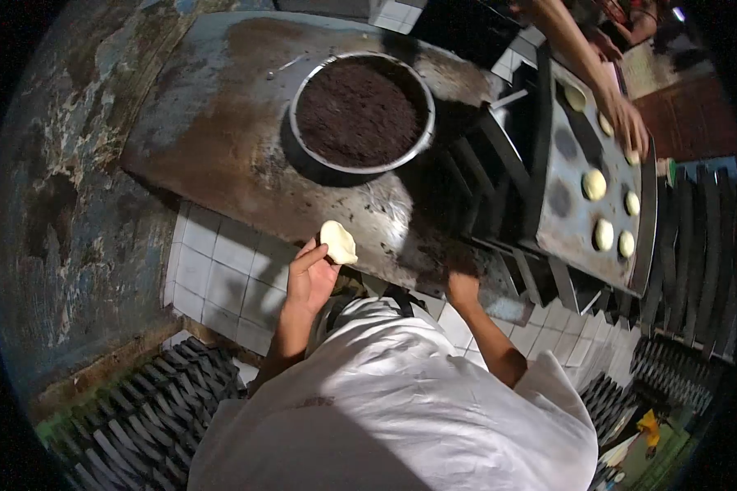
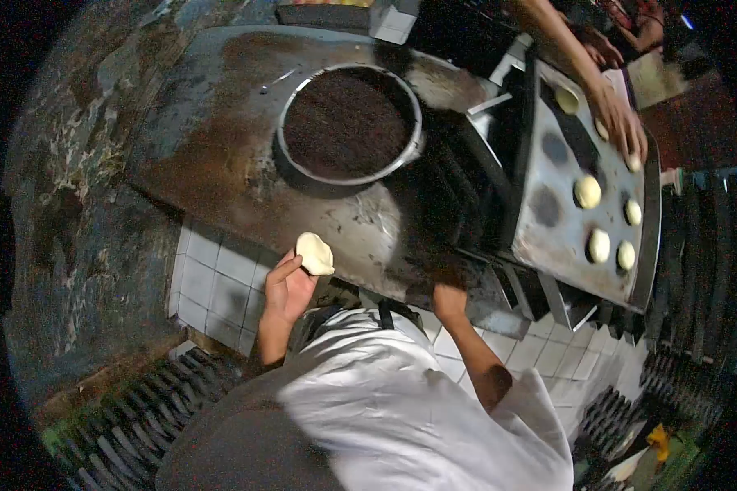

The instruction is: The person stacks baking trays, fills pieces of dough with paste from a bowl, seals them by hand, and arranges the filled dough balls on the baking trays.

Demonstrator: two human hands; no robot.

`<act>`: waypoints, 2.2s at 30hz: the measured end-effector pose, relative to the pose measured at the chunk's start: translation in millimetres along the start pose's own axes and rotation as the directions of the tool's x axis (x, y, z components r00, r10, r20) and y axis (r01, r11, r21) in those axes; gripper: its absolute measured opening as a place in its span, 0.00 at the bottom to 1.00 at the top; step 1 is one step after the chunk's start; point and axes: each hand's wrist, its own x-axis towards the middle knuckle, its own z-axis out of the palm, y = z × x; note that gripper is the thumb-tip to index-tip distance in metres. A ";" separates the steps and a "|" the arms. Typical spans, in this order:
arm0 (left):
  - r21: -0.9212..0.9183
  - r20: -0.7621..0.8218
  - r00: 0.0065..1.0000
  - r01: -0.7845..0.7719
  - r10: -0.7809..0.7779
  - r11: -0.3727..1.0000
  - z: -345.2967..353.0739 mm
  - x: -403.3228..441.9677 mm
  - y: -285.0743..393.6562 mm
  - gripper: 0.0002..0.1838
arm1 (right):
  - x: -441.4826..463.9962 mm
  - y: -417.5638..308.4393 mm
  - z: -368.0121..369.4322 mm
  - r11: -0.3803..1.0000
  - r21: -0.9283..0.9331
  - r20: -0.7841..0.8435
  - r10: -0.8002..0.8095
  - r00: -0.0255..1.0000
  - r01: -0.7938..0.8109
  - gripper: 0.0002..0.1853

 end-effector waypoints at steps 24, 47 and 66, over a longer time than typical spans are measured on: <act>-0.217 -0.176 0.984 -0.060 0.022 0.974 -7.6 97.4 106.6 0.17 | 203.5 -187.3 -205.3 -0.037 0.948 0.269 -0.436 0.859 -0.316 0.07; 0.033 0.471 0.822 0.346 -0.320 0.938 133.6 2.9 -102.9 0.37 | -5.5 -56.2 -153.8 -0.360 0.932 0.077 0.077 0.994 -0.044 0.35; 0.702 0.371 0.903 -0.426 0.217 0.570 148.6 -46.1 -58.9 0.27 | -55.0 -82.9 -236.8 0.122 0.962 -0.267 0.223 0.937 0.245 0.16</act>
